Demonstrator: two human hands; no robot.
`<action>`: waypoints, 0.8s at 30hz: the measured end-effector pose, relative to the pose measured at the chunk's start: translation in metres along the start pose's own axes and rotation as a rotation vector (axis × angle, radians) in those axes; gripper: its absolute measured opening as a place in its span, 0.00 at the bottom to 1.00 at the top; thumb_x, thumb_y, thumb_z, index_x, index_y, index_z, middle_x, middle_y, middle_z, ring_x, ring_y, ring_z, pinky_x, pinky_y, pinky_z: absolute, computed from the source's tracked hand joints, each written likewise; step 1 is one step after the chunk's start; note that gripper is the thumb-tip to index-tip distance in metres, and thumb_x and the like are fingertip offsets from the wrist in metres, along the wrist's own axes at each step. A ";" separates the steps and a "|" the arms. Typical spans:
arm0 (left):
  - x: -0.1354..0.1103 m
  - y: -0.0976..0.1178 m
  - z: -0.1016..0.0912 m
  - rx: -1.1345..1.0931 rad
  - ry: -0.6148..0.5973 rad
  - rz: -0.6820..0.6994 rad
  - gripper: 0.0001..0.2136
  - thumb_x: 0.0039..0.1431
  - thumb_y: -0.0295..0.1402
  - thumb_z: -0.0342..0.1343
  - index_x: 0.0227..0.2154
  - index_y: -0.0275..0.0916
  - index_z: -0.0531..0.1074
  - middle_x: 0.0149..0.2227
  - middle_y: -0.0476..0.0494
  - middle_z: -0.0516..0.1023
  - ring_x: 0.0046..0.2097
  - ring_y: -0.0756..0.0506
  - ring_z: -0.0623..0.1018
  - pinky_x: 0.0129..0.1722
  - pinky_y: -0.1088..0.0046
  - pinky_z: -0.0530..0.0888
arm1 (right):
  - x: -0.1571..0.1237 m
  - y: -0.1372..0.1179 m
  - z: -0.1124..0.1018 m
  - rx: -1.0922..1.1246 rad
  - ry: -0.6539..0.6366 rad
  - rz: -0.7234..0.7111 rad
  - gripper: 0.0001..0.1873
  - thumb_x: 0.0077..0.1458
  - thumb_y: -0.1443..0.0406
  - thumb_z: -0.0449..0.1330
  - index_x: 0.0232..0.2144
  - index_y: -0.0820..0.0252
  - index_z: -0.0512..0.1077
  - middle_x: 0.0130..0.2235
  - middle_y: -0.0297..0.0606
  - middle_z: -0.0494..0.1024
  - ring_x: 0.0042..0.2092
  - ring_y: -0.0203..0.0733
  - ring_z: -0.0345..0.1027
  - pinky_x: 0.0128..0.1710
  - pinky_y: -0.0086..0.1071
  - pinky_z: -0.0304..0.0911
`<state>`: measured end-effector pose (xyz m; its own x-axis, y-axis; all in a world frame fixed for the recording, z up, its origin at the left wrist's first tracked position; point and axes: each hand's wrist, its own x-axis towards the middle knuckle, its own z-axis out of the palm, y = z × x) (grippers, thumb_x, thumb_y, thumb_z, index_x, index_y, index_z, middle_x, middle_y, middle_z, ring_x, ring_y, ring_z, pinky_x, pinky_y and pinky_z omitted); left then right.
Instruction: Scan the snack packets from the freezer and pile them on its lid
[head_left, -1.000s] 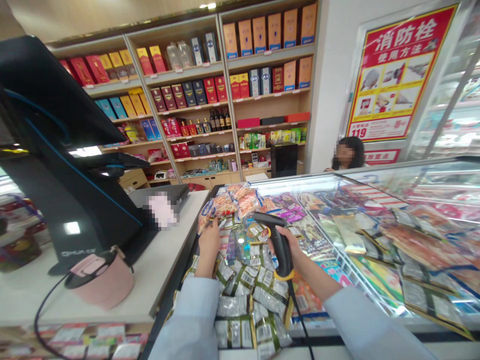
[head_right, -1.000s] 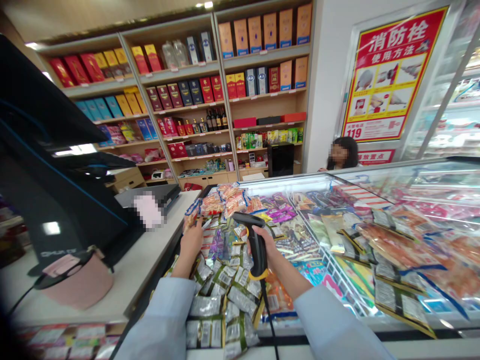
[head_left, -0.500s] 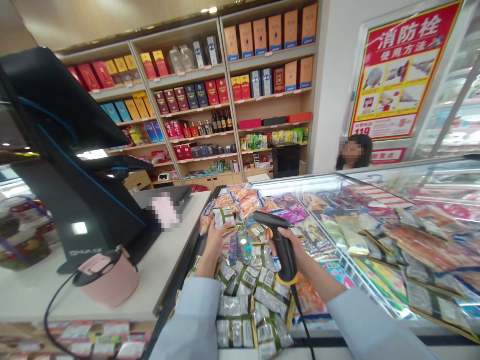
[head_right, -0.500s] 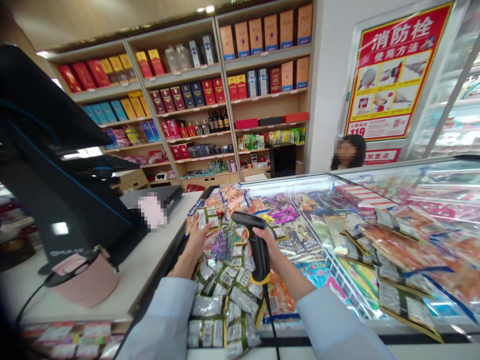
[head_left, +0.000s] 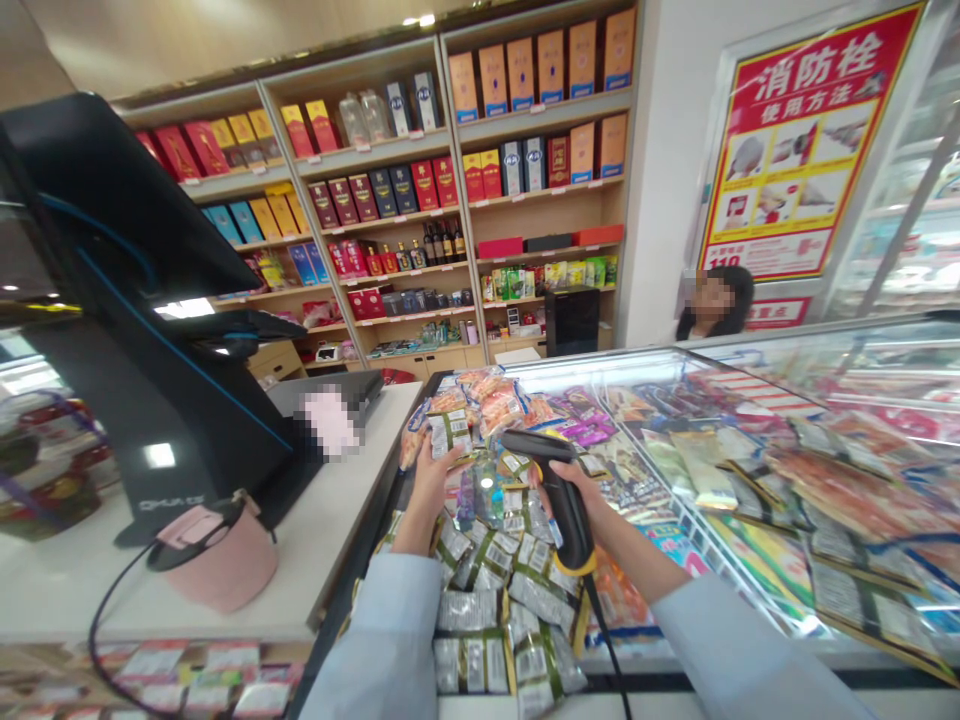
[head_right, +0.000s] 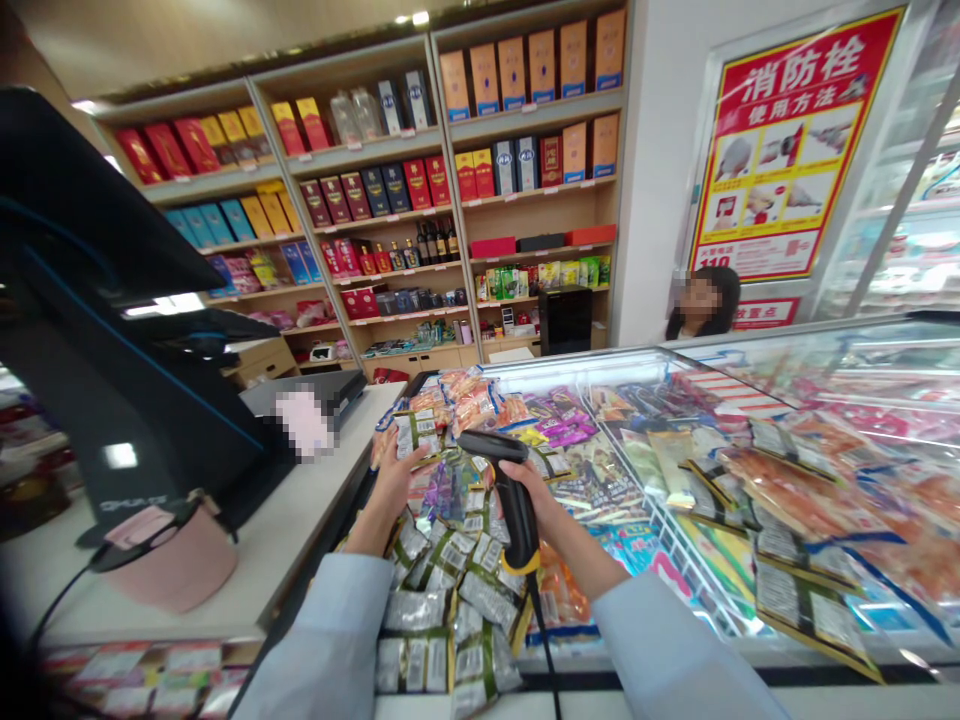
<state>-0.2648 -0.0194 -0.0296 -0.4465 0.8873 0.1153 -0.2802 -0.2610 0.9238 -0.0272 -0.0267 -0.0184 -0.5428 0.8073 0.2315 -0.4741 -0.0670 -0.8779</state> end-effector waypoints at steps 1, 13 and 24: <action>0.000 0.000 0.000 -0.003 0.001 -0.002 0.28 0.41 0.25 0.65 0.49 0.41 0.66 0.47 0.40 0.76 0.43 0.41 0.80 0.39 0.59 0.80 | 0.000 0.000 0.001 0.003 -0.002 0.000 0.20 0.44 0.49 0.61 0.23 0.61 0.70 0.21 0.34 0.71 0.16 0.31 0.59 0.14 0.25 0.54; -0.003 0.008 0.003 0.044 0.001 0.004 0.29 0.42 0.25 0.65 0.50 0.41 0.65 0.45 0.41 0.77 0.39 0.43 0.80 0.34 0.64 0.81 | -0.001 -0.001 0.000 0.014 -0.019 -0.019 0.19 0.46 0.51 0.61 0.27 0.62 0.70 0.23 0.36 0.74 0.16 0.31 0.59 0.14 0.26 0.55; 0.000 0.004 -0.001 0.015 -0.004 0.021 0.31 0.42 0.26 0.65 0.52 0.43 0.64 0.48 0.40 0.76 0.41 0.41 0.80 0.36 0.61 0.80 | 0.000 0.001 -0.004 -0.046 -0.004 -0.009 0.21 0.47 0.48 0.57 0.26 0.63 0.72 0.15 0.33 0.68 0.15 0.33 0.57 0.15 0.27 0.52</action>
<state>-0.2668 -0.0205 -0.0259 -0.4488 0.8832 0.1362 -0.2580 -0.2740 0.9265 -0.0244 -0.0245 -0.0214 -0.5411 0.8057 0.2411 -0.4469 -0.0326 -0.8940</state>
